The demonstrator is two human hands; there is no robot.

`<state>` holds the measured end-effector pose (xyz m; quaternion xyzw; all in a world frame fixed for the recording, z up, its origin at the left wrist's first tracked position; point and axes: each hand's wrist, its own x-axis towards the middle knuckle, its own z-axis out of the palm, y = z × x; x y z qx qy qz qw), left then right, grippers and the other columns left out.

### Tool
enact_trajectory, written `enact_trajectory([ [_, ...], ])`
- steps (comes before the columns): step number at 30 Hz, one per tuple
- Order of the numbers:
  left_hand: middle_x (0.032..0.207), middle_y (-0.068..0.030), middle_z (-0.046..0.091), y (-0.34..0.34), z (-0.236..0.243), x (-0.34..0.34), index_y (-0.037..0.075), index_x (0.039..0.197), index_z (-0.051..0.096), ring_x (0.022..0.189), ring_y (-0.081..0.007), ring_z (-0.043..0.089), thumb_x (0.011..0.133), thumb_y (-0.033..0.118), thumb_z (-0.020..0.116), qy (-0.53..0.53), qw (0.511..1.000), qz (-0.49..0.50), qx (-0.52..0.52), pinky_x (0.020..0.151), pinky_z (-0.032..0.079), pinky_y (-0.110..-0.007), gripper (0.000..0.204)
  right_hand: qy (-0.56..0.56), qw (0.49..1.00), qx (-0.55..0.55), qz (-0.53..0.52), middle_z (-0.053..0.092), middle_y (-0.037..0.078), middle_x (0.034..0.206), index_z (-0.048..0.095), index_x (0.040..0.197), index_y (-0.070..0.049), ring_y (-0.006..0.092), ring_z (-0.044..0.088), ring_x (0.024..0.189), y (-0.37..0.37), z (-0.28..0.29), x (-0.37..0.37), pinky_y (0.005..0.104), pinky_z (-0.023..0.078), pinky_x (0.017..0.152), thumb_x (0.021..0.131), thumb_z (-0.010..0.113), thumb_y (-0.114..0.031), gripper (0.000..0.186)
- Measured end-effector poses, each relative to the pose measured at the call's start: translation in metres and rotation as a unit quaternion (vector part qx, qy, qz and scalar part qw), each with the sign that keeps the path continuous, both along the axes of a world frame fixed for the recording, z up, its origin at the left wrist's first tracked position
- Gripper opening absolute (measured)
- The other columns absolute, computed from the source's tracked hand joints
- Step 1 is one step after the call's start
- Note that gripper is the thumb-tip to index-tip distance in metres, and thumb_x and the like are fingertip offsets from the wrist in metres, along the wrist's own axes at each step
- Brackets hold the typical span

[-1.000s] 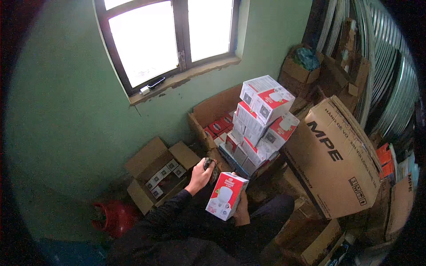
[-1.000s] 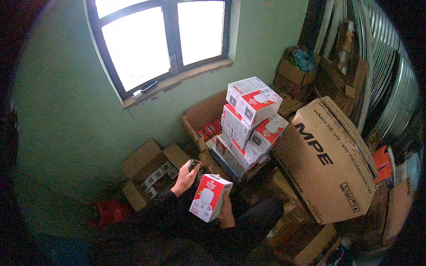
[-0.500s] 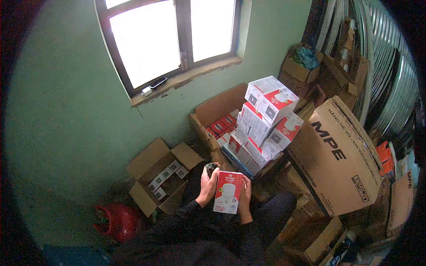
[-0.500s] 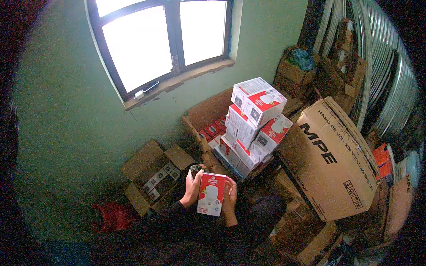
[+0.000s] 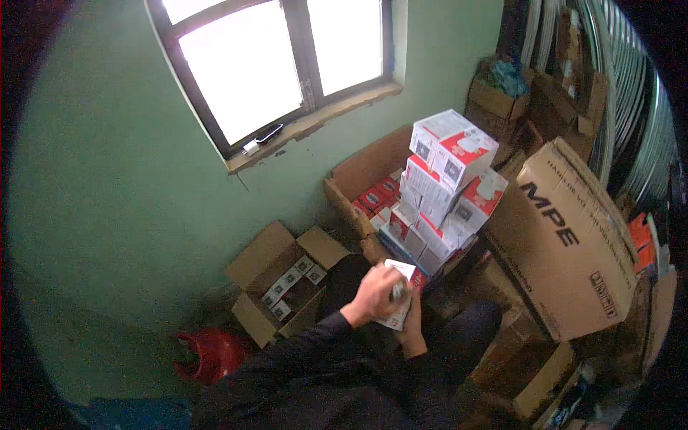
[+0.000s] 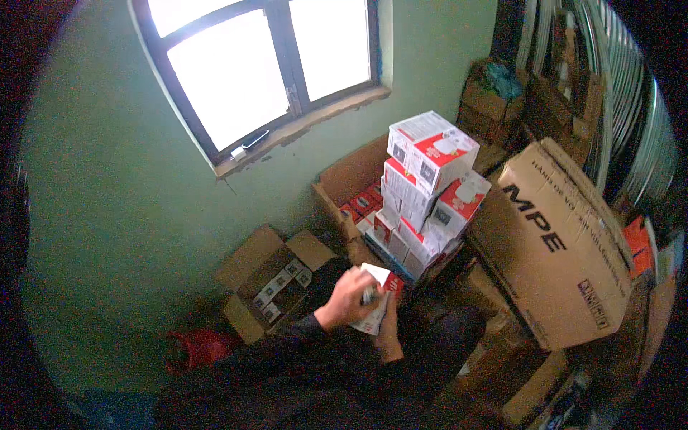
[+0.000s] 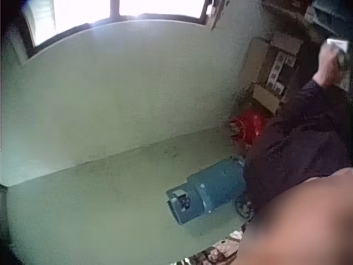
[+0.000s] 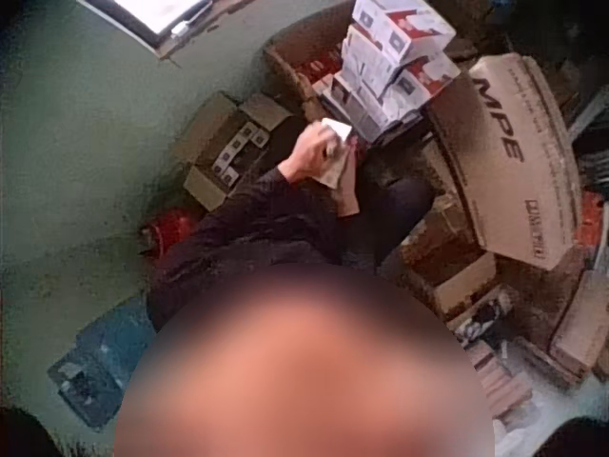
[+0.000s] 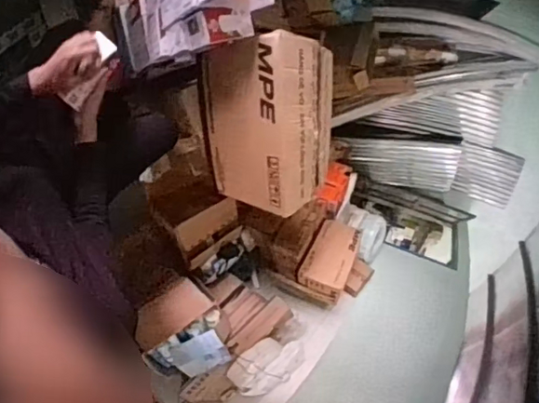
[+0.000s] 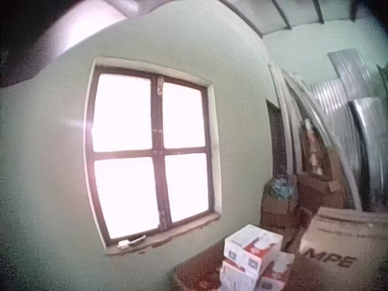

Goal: Labeling and stacking light bulb boxes in a storage area.

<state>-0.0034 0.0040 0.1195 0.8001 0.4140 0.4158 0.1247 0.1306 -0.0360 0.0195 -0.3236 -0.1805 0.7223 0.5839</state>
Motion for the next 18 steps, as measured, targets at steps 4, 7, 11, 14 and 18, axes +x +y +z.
enact_trajectory([
  [4,0.110,-0.0130,0.061,0.008,-0.010,-0.006,0.009,0.102,0.068,0.112,-0.0371,0.053,0.084,0.016,0.078,-0.017,0.993,0.109,0.035,0.096,0.043,-0.048,0.021,0.021,0.998,-0.053,0.000,0.068,0.010,0.133,0.057,0.143,-0.011,0.0259,0.069,0.115,-0.014,0.001,-0.005,0.0424,0.059,0.096,0.107,0.047,-0.066,0.066],
  [7,0.113,-0.0112,0.060,-0.025,-0.018,0.001,0.014,0.108,0.067,0.111,-0.0361,0.053,0.081,0.021,0.082,0.026,0.999,-0.011,0.046,0.097,0.043,-0.049,0.032,0.069,0.997,0.018,-0.021,0.067,0.009,0.130,0.055,0.144,-0.009,0.0251,0.068,0.113,-0.004,0.003,0.008,0.0415,0.058,0.097,0.107,0.046,-0.066,0.069],
  [11,0.113,-0.0150,0.056,-0.018,-0.014,0.000,0.010,0.111,0.063,0.103,-0.0359,0.052,0.079,0.019,0.080,0.045,0.997,-0.063,0.017,0.089,0.042,-0.048,0.037,0.055,0.998,-0.017,0.006,0.067,0.009,0.130,0.055,0.144,-0.010,0.0231,0.068,0.113,0.000,0.005,0.008,0.0406,0.058,0.097,0.109,0.044,-0.063,0.064],
  [14,0.112,-0.0174,0.056,0.020,-0.013,0.007,0.006,0.108,0.063,0.103,-0.0372,0.052,0.088,0.019,0.076,0.001,0.995,0.097,0.019,0.090,0.042,-0.048,0.027,0.039,0.997,-0.053,0.036,0.069,0.008,0.131,0.056,0.144,-0.013,0.0236,0.071,0.110,-0.006,0.005,0.005,0.0397,0.060,0.092,0.109,0.047,-0.060,0.059],
  [18,0.109,-0.0183,0.057,0.006,-0.016,0.024,0.003,0.108,0.063,0.103,-0.0369,0.053,0.094,0.022,0.074,-0.011,0.991,0.133,0.019,0.090,0.042,-0.048,0.025,0.019,0.997,-0.071,-0.009,0.070,0.009,0.130,0.057,0.142,-0.011,0.0239,0.072,0.110,-0.005,0.010,0.017,0.0398,0.060,0.092,0.109,0.047,-0.061,0.061],
])
